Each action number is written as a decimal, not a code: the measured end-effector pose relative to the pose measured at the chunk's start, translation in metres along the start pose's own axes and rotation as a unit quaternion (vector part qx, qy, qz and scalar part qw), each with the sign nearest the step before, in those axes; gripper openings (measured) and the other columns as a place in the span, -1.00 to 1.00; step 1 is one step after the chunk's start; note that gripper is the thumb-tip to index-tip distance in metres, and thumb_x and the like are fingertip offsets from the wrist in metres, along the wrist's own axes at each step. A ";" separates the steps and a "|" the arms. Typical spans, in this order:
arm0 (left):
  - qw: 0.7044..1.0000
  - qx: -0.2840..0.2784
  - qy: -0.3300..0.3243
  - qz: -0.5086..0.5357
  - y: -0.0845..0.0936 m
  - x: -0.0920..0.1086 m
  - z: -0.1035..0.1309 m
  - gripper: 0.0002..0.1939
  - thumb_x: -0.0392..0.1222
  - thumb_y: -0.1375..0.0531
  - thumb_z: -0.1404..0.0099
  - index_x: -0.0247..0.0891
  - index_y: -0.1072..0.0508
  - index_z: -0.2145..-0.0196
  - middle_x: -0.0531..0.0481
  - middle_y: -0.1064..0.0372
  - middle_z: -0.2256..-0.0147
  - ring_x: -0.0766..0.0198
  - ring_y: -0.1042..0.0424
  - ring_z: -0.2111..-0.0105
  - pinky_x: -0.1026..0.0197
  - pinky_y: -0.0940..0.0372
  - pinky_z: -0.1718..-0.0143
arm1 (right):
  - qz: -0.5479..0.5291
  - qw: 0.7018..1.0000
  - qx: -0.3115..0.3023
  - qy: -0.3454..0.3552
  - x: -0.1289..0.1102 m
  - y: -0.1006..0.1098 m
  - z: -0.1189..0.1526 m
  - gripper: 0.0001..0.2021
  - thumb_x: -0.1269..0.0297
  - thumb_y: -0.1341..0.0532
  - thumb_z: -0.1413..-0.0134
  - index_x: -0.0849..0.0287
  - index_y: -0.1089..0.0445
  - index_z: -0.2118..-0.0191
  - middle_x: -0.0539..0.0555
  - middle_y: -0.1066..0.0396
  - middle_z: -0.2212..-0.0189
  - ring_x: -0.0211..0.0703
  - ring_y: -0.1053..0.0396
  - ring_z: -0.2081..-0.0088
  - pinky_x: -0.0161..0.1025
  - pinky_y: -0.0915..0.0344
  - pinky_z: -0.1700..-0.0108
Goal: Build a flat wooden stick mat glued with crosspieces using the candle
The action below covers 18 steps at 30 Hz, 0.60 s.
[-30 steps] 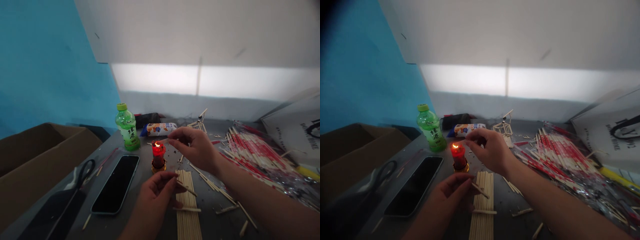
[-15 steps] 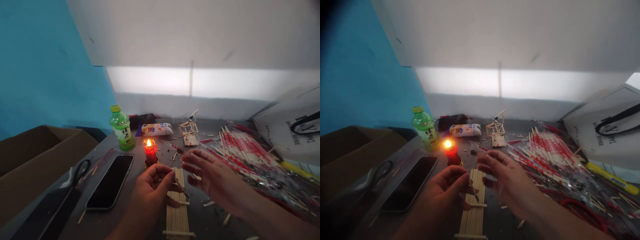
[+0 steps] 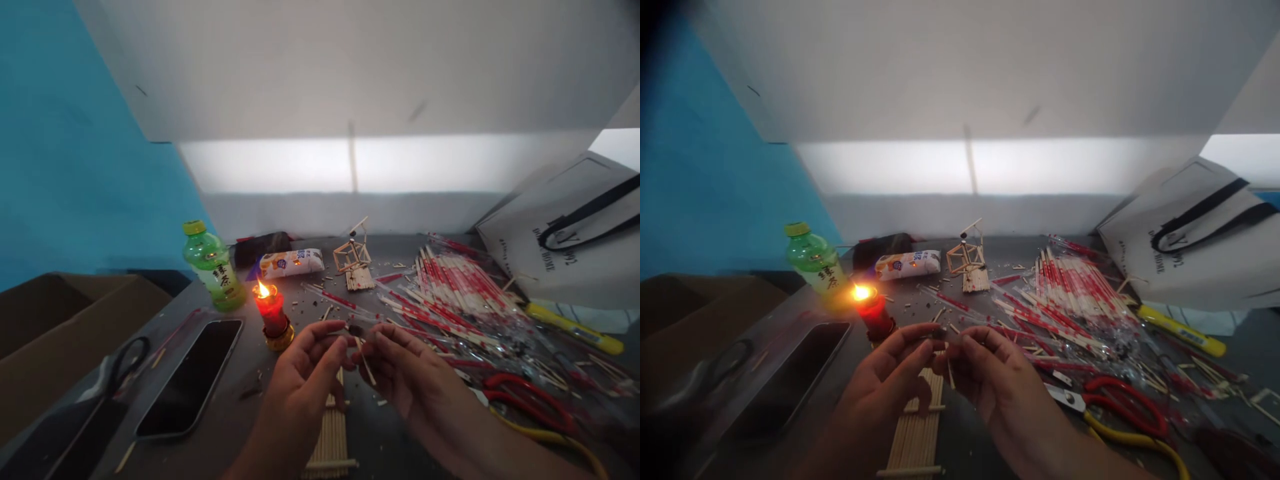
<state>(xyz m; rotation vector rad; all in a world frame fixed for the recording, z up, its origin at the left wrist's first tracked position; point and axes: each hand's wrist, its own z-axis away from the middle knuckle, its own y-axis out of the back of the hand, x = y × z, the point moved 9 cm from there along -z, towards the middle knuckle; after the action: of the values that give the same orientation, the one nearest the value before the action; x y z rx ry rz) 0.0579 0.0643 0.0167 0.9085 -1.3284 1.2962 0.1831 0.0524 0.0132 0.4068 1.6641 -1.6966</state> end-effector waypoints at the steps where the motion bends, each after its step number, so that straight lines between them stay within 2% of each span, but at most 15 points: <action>1: 1.000 -0.014 -0.006 -0.009 -0.001 -0.002 0.002 -0.64 0.02 -0.34 -0.28 -0.22 -0.48 0.07 -0.06 -0.53 0.24 0.36 -0.38 0.52 0.35 -0.32 0.57 | -0.009 1.000 -0.001 0.009 -0.003 0.001 0.000 -0.85 0.27 -0.44 -0.11 0.11 -0.55 0.21 0.04 -0.56 0.24 -0.24 -0.51 0.19 -0.32 -0.41 0.06; 3: 0.998 -0.036 -0.032 -0.048 0.000 -0.003 0.006 -0.61 -0.05 -0.42 -0.20 -0.17 -0.49 0.05 -0.06 -0.51 0.18 0.26 -0.46 0.38 0.30 -0.41 0.47 | -0.016 1.000 0.002 0.026 -0.007 0.003 0.000 -0.88 0.29 -0.42 -0.15 0.12 -0.55 0.19 0.03 -0.57 0.24 -0.28 -0.51 0.18 -0.35 -0.39 0.04; 5: 0.992 -0.054 -0.069 -0.091 0.001 -0.001 0.008 -0.48 -0.17 -0.49 -0.10 -0.08 -0.49 -0.01 -0.04 -0.49 0.13 0.19 -0.49 0.26 0.27 -0.45 0.38 | -0.012 0.999 0.007 0.031 -0.008 0.004 0.001 -0.88 0.31 -0.41 -0.16 0.12 -0.54 0.17 0.04 -0.58 0.23 -0.27 -0.52 0.16 -0.34 -0.38 0.01; 8: 0.980 -0.081 -0.132 -0.123 0.001 0.008 0.008 -0.31 -0.27 -0.52 -0.02 0.07 -0.48 -0.09 -0.02 -0.45 0.04 0.15 -0.49 0.19 0.29 -0.45 0.39 | 0.002 1.000 0.013 0.011 -0.002 0.003 0.004 -0.84 0.28 -0.43 -0.13 0.12 -0.51 0.19 0.06 -0.58 0.25 -0.20 -0.52 0.15 -0.30 -0.41 0.09; 11: 0.972 -0.086 -0.159 -0.150 0.002 0.016 0.005 -0.32 -0.29 -0.51 -0.03 0.13 -0.51 -0.09 -0.01 -0.44 0.01 0.18 -0.48 0.19 0.30 -0.43 0.38 | 0.027 0.999 0.018 -0.010 0.005 0.001 0.006 -0.78 0.23 -0.47 -0.06 0.13 -0.49 0.21 0.06 -0.57 0.28 -0.15 -0.51 0.19 -0.27 -0.41 0.18; 14: 0.968 -0.095 -0.175 -0.153 0.002 0.020 0.005 -0.34 -0.33 -0.50 -0.03 0.15 -0.53 -0.07 0.01 -0.45 0.06 0.20 -0.48 0.22 0.31 -0.43 0.38 | 0.038 0.999 0.011 -0.012 0.008 -0.002 0.008 -0.77 0.21 -0.48 -0.03 0.13 -0.48 0.24 0.04 -0.55 0.29 -0.17 -0.50 0.21 -0.26 -0.41 0.13; 18: 0.960 -0.130 -0.208 -0.132 -0.001 0.023 0.010 -0.27 -0.33 -0.48 -0.07 0.22 -0.47 -0.14 0.02 -0.43 0.07 0.19 -0.49 0.21 0.30 -0.42 0.34 | 0.040 0.999 -0.009 -0.007 0.007 -0.008 0.009 -0.77 0.21 -0.48 -0.04 0.12 -0.47 0.24 0.03 -0.56 0.28 -0.17 -0.52 0.18 -0.24 -0.41 0.06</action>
<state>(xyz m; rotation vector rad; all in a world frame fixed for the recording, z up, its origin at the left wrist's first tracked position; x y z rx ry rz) 0.0529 0.0570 0.0399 1.1644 -1.5909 0.7244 0.1751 0.0411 0.0159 0.4468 1.6299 -1.6221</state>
